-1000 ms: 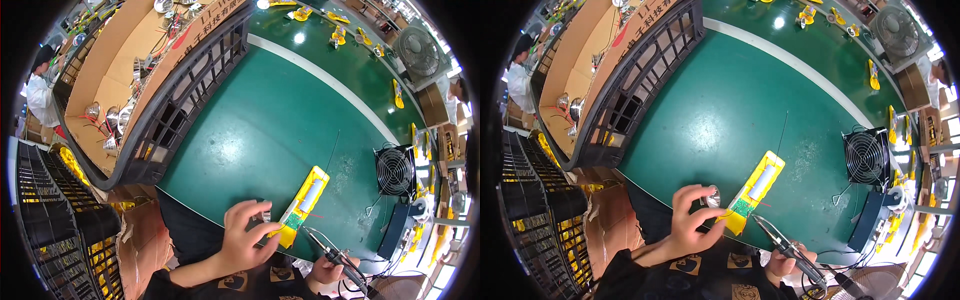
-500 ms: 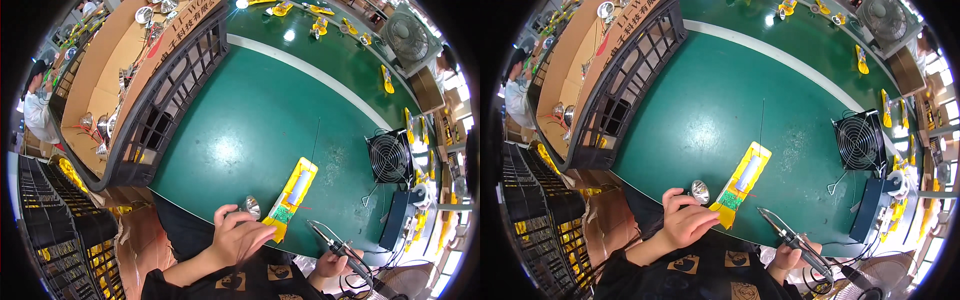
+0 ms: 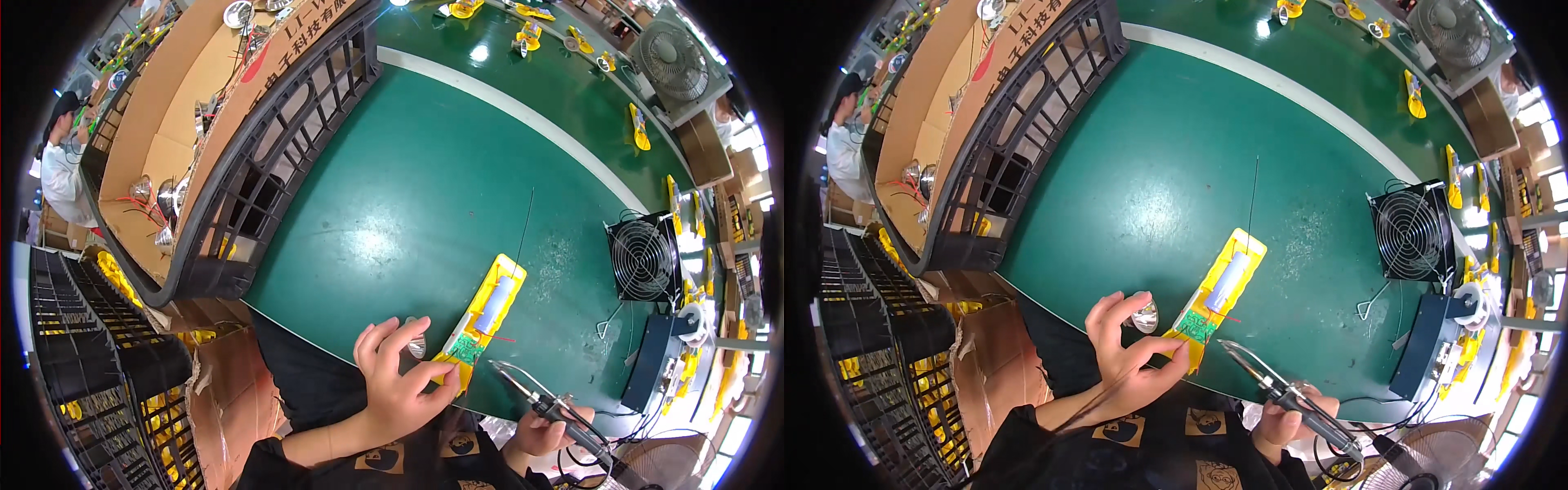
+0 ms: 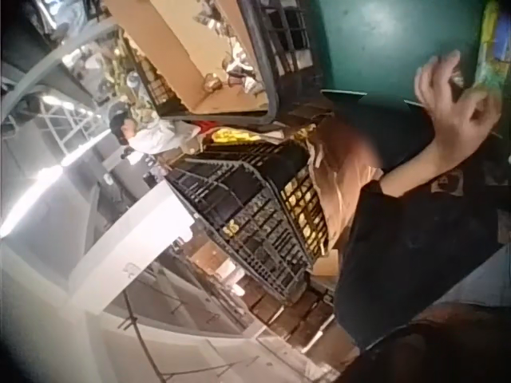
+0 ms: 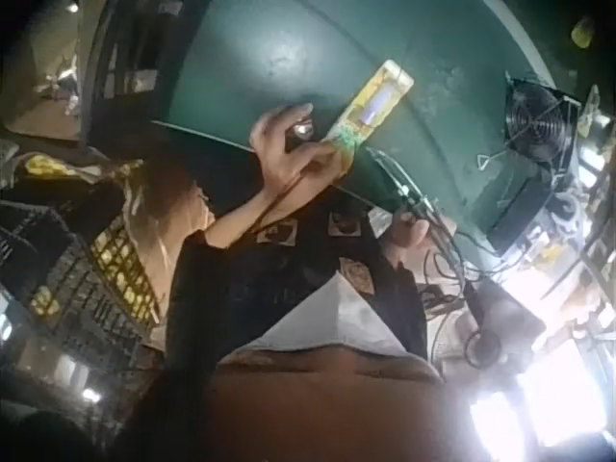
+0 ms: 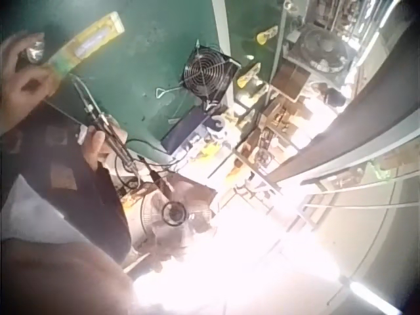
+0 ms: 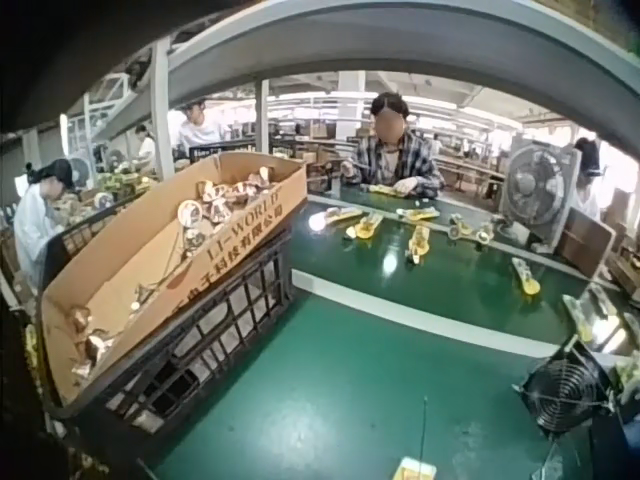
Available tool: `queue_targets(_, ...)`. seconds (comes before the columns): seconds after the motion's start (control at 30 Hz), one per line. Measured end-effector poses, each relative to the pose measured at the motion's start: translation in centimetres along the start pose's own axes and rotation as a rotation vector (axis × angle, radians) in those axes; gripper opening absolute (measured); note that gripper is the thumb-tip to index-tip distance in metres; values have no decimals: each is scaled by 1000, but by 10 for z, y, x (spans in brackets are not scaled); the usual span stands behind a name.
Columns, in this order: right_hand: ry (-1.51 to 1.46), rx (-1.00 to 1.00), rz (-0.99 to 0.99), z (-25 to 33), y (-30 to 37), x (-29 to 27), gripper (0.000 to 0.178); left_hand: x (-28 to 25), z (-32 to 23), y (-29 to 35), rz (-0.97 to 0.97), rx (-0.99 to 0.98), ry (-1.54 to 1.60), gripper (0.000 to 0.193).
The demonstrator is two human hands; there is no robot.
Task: The person solders wires onto flashlight components using a soldering iron, places the assembled flashlights onto a conveyor belt, and retrieves reflector parts from a cardboard box.
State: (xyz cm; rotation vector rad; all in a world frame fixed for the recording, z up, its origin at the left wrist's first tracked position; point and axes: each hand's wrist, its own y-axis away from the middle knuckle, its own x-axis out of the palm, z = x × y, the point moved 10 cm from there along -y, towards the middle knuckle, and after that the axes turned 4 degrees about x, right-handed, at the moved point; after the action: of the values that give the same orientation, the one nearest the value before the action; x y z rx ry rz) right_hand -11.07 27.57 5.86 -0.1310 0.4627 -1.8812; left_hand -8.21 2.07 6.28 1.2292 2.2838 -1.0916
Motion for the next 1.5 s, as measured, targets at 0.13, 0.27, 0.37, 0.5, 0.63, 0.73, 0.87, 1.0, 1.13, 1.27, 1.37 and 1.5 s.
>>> queue_targets(0.13,79,-67,11,13,3,17,45,-1,1,-4,16,-41,37,17)
queue_targets(0.27,26,56,90,7,4,27,47,1,0,-7,68,-61,41,16)
queue_targets(0.37,44,56,118,9,4,30,47,2,-2,-10,93,-74,32,16)
queue_targets(0.5,72,25,126,12,3,31,48,4,-2,-12,117,-89,36,15)
queue_targets(0.63,83,-2,126,11,3,32,49,5,-1,-13,121,-104,50,15)
queue_targets(0.73,84,19,154,8,3,33,49,5,0,-13,116,-112,43,14)
queue_targets(0.87,89,2,129,9,3,29,49,4,0,-12,115,-112,38,14)
queue_targets(1.0,162,-43,38,12,5,21,48,6,0,-12,135,-123,50,14)
queue_targets(1.13,97,-44,22,13,6,21,48,5,1,-12,125,-134,40,14)
queue_targets(1.27,114,19,106,11,5,27,48,5,0,-13,125,-128,31,14)
queue_targets(1.37,121,30,136,12,4,30,48,5,0,-12,133,-129,33,15)
queue_targets(1.5,130,-10,108,14,4,28,49,7,0,-13,149,-138,28,15)
